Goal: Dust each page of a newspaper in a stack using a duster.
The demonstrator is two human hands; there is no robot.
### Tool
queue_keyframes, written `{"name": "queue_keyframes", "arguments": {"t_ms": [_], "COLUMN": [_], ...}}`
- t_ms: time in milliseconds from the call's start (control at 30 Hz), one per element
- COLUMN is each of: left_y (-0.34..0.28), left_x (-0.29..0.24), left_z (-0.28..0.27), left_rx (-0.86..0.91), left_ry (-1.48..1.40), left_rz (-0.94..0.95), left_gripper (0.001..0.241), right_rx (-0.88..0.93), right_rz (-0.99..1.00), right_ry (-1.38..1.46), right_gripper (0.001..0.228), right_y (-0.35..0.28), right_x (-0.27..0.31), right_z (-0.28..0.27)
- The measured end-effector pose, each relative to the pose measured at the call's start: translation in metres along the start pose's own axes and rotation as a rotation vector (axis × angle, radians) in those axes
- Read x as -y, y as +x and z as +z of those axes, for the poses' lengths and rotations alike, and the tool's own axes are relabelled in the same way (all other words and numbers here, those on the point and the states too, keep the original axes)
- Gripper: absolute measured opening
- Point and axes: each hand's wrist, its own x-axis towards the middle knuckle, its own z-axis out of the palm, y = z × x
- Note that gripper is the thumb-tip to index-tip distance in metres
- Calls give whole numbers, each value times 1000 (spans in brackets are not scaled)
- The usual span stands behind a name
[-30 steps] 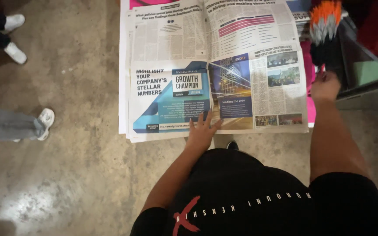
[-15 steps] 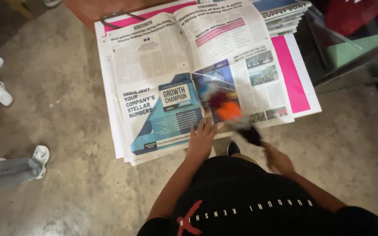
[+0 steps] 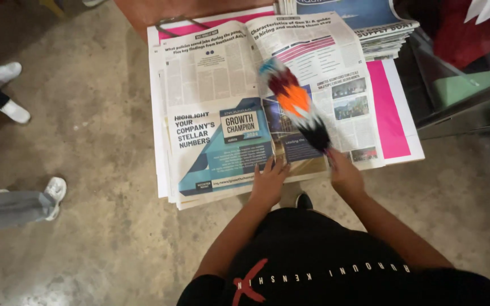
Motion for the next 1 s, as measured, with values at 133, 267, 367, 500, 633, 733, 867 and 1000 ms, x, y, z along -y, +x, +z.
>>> {"name": "queue_keyframes", "arguments": {"t_ms": [133, 267, 367, 500, 633, 733, 867, 1000], "left_y": [3, 4, 3, 0, 2, 8, 37, 110], "left_x": [7, 4, 1, 2, 3, -6, -6, 75], "left_z": [17, 15, 13, 16, 23, 14, 39, 224], "left_rx": [-67, -17, -20, -58, -144, -80, -329, -642], "left_ry": [14, -21, -17, -41, 50, -5, -819, -240], "left_rz": [1, -28, -44, -55, -37, -67, -227, -187], "left_gripper": [66, 64, 65, 58, 56, 58, 60, 25], "right_rx": [28, -50, -102, -167, -173, -266, -2, 182], "right_rz": [86, 69, 38, 125, 271, 32, -192, -244], "right_ry": [-138, -218, -207, -246, -267, -94, 371, 368], "right_gripper": [41, 46, 43, 42, 44, 48, 44, 67], "right_y": [81, 132, 157, 195, 178, 153, 91, 40], "right_x": [13, 35, 28, -58, -16, -19, 35, 95], "right_z": [8, -15, -23, -10, -33, -4, 48, 86]}}
